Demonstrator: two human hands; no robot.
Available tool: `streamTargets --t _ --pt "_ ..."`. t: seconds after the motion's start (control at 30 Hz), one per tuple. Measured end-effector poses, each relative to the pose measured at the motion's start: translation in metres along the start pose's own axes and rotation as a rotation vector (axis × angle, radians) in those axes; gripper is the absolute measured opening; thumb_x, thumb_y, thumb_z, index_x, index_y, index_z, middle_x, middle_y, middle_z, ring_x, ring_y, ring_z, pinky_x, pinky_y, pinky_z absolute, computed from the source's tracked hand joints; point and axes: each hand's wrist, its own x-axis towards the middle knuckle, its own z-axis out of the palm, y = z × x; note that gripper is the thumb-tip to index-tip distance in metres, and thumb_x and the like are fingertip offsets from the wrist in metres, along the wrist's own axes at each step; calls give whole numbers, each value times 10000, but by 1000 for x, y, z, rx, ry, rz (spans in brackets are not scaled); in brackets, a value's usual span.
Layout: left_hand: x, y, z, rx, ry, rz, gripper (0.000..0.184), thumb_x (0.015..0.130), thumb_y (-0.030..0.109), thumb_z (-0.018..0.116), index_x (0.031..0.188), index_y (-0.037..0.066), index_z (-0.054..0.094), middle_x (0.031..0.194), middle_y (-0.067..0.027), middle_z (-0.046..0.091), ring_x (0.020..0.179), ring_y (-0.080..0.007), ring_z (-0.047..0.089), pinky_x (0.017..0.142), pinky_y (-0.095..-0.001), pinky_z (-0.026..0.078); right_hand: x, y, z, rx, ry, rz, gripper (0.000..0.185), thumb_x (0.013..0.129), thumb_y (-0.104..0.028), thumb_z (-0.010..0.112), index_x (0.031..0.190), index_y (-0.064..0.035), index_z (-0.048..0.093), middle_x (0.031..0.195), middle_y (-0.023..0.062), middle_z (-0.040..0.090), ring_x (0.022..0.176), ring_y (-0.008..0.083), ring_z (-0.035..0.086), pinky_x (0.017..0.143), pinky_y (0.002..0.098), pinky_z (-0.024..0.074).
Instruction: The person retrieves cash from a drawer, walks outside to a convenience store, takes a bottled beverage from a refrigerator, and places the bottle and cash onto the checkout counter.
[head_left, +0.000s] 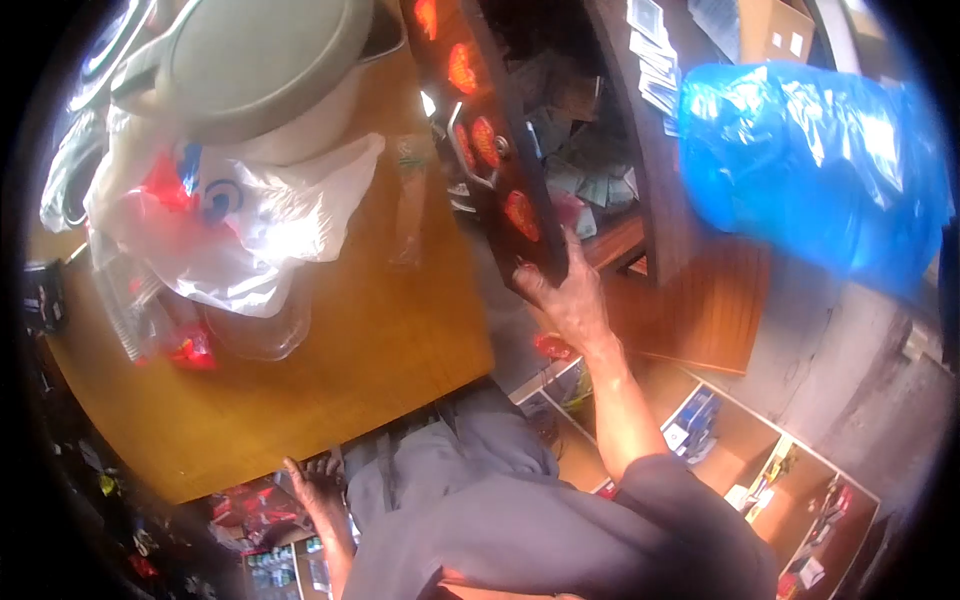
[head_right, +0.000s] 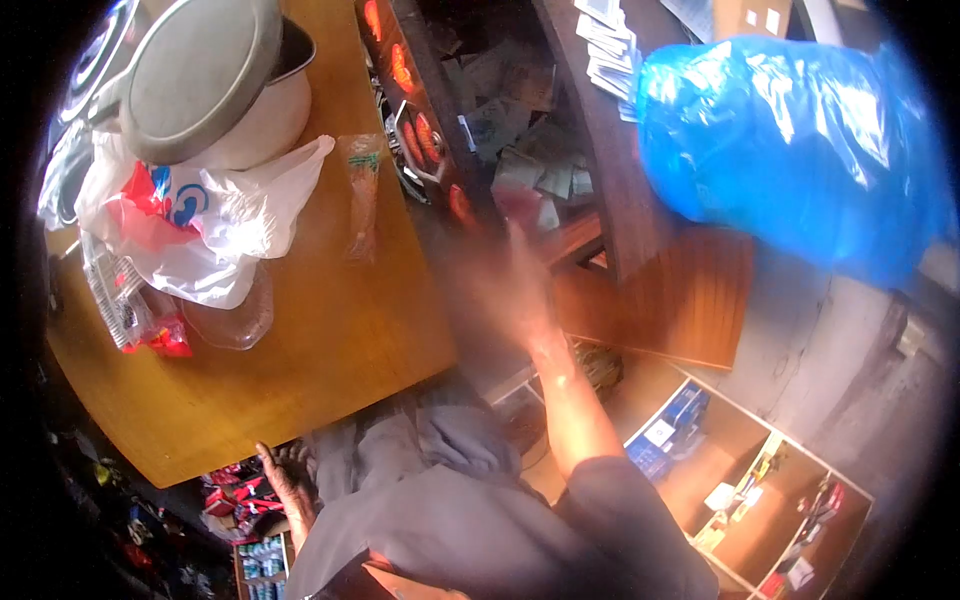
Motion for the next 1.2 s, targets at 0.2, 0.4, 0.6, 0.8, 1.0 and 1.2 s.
streamTargets --t 0.2,0.4,0.6,0.8,1.0,1.2 --pt "53 -30 -30 -290 -168 99 609 895 478 482 1357 97 368 1410 -98 358 1293 -313 309 1031 -578 244 -10 -10 0 -37 74 -179 677 807 -387 658 1319 -27 399 1146 209 591 1117 339 542 903 384 429" --pt "56 -25 -20 -435 -145 122 528 912 414 483 1315 78 423 1367 -111 411 1248 -308 366 1013 -572 284 2 21 9 58 86 -156 646 824 -324 647 1326 -14 383 1164 241 569 1128 380 519 915 396 420" --pt "69 -16 -14 -476 13 181 499 925 442 448 1269 81 477 1290 -83 495 1179 -274 435 969 -494 338 8 23 10 -96 101 -248 689 832 -315 639 1346 27 334 1235 293 491 1166 420 467 955 415 392" --pt "70 -12 -17 -332 18 237 508 949 468 368 1315 122 431 1335 -43 454 1208 -241 405 983 -473 314 14 34 18 -142 179 -300 722 849 -373 606 1346 59 309 1251 306 467 1191 430 437 972 422 378" --pt "85 -4 -44 -320 -129 130 522 947 499 329 1324 154 433 1354 -36 445 1260 -237 360 1020 -472 277 21 33 -9 70 -3 -246 725 893 -525 461 1320 52 357 1208 293 507 1186 406 456 966 404 378" --pt "122 4 -100 -989 -408 -400 519 937 483 338 1297 129 455 1363 -27 448 1283 -226 348 1065 -478 203 39 34 -38 312 -39 -231 577 954 -451 380 1184 64 503 1125 267 568 1106 375 531 920 381 407"
